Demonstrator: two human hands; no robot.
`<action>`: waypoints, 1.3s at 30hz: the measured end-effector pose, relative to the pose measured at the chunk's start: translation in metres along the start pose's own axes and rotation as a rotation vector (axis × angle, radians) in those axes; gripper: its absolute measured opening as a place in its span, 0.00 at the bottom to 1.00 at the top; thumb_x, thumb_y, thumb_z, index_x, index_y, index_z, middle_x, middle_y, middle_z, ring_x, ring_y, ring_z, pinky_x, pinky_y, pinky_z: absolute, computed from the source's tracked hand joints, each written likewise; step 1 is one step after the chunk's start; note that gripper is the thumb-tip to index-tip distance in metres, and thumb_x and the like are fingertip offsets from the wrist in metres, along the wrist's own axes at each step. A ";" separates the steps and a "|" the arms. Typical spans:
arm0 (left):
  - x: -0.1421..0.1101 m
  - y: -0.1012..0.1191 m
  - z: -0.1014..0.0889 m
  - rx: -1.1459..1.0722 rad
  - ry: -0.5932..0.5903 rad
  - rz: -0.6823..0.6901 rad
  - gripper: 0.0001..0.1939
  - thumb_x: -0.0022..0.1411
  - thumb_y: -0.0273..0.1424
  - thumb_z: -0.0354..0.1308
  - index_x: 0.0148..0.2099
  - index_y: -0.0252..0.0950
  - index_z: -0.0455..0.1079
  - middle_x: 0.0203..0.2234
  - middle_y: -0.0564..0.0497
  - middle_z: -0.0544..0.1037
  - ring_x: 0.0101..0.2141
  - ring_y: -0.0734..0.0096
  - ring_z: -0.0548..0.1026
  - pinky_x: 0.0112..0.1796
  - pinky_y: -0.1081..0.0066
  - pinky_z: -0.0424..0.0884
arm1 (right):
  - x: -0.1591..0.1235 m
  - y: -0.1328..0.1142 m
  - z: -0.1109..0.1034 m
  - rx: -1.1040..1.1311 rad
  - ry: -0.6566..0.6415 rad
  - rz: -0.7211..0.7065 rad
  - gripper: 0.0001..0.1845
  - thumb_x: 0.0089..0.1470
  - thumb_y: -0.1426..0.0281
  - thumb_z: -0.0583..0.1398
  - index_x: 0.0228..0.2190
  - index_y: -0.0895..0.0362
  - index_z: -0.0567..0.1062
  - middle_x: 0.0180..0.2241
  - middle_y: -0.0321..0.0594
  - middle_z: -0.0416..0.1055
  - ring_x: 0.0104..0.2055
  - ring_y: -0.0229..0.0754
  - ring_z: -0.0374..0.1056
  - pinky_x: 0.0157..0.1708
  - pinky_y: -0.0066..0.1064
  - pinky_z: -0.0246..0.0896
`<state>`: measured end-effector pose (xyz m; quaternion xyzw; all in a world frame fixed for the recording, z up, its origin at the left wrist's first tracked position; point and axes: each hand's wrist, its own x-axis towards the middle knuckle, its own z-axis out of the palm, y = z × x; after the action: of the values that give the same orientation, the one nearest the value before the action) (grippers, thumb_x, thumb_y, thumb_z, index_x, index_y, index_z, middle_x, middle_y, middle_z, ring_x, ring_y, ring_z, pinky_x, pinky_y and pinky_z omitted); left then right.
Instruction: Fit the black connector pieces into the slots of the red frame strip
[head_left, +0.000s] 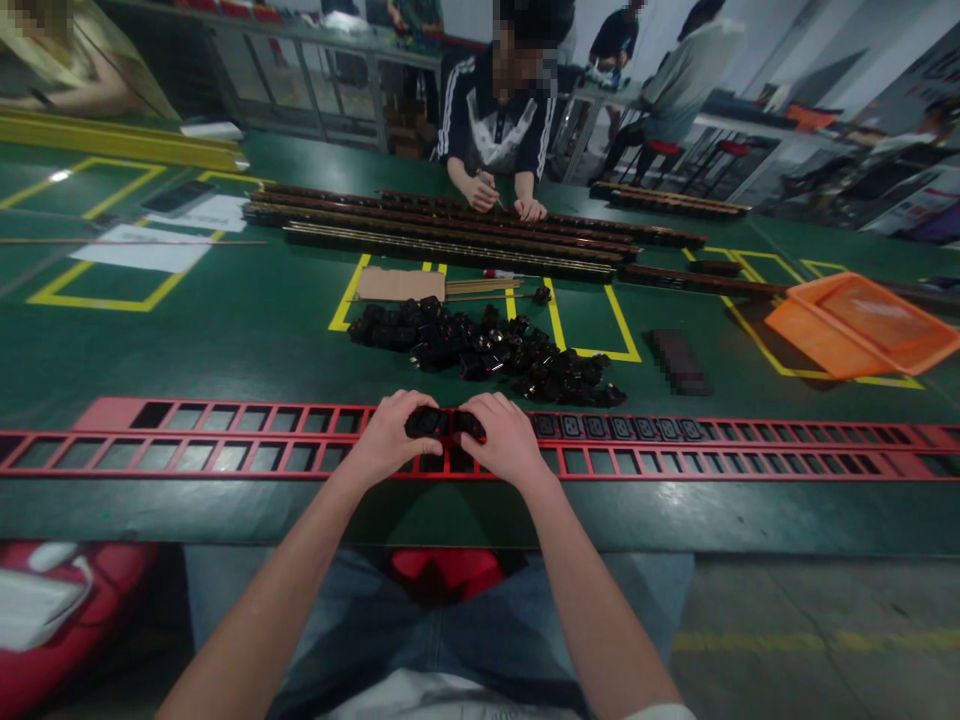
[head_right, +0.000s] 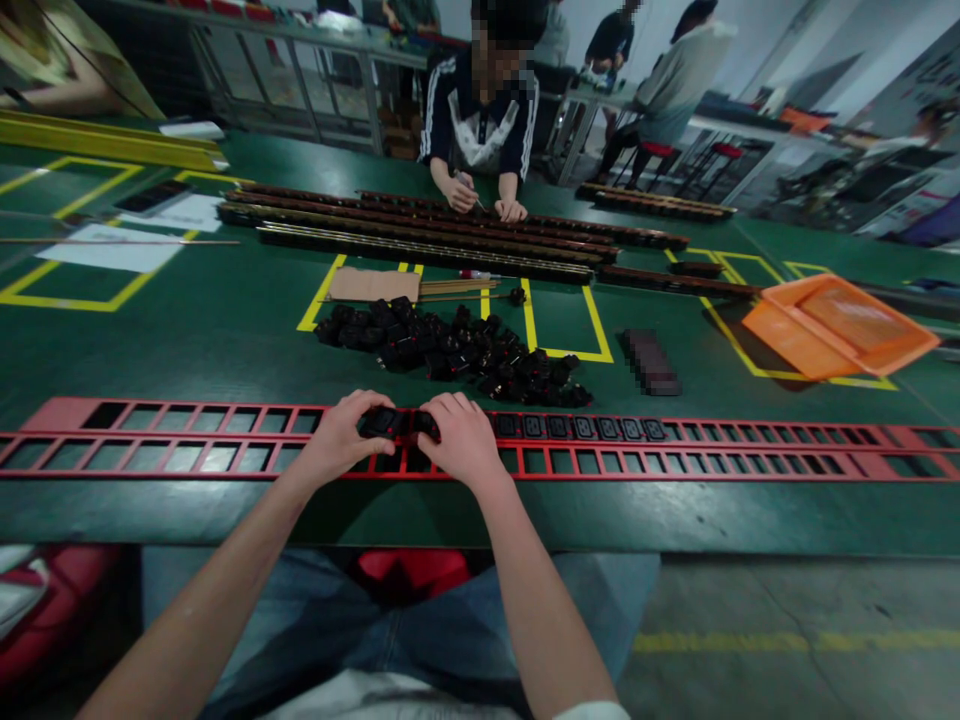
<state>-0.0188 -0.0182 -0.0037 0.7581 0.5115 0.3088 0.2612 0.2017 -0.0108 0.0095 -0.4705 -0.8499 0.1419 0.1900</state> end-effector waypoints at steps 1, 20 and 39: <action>0.000 0.000 0.000 -0.005 0.003 0.008 0.23 0.48 0.37 0.72 0.45 0.39 0.70 0.37 0.51 0.74 0.40 0.61 0.71 0.40 0.64 0.65 | 0.000 0.000 0.000 -0.001 -0.001 0.001 0.15 0.52 0.71 0.63 0.44 0.53 0.73 0.46 0.40 0.73 0.49 0.47 0.64 0.46 0.39 0.61; 0.002 -0.004 0.008 -0.008 0.031 0.153 0.18 0.55 0.31 0.67 0.47 0.37 0.68 0.41 0.48 0.74 0.44 0.60 0.72 0.46 0.59 0.71 | 0.001 0.000 0.000 -0.009 -0.014 0.003 0.15 0.55 0.66 0.64 0.45 0.54 0.73 0.47 0.41 0.72 0.50 0.48 0.64 0.48 0.41 0.61; 0.006 0.002 0.011 0.197 0.040 0.157 0.19 0.56 0.36 0.67 0.49 0.38 0.72 0.41 0.47 0.74 0.41 0.59 0.69 0.43 0.58 0.68 | 0.000 0.001 0.000 -0.003 -0.002 -0.004 0.15 0.55 0.66 0.64 0.45 0.53 0.73 0.47 0.41 0.72 0.50 0.48 0.64 0.47 0.40 0.61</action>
<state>-0.0083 -0.0144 -0.0085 0.8117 0.4833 0.2916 0.1502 0.2022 -0.0102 0.0092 -0.4690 -0.8512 0.1406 0.1889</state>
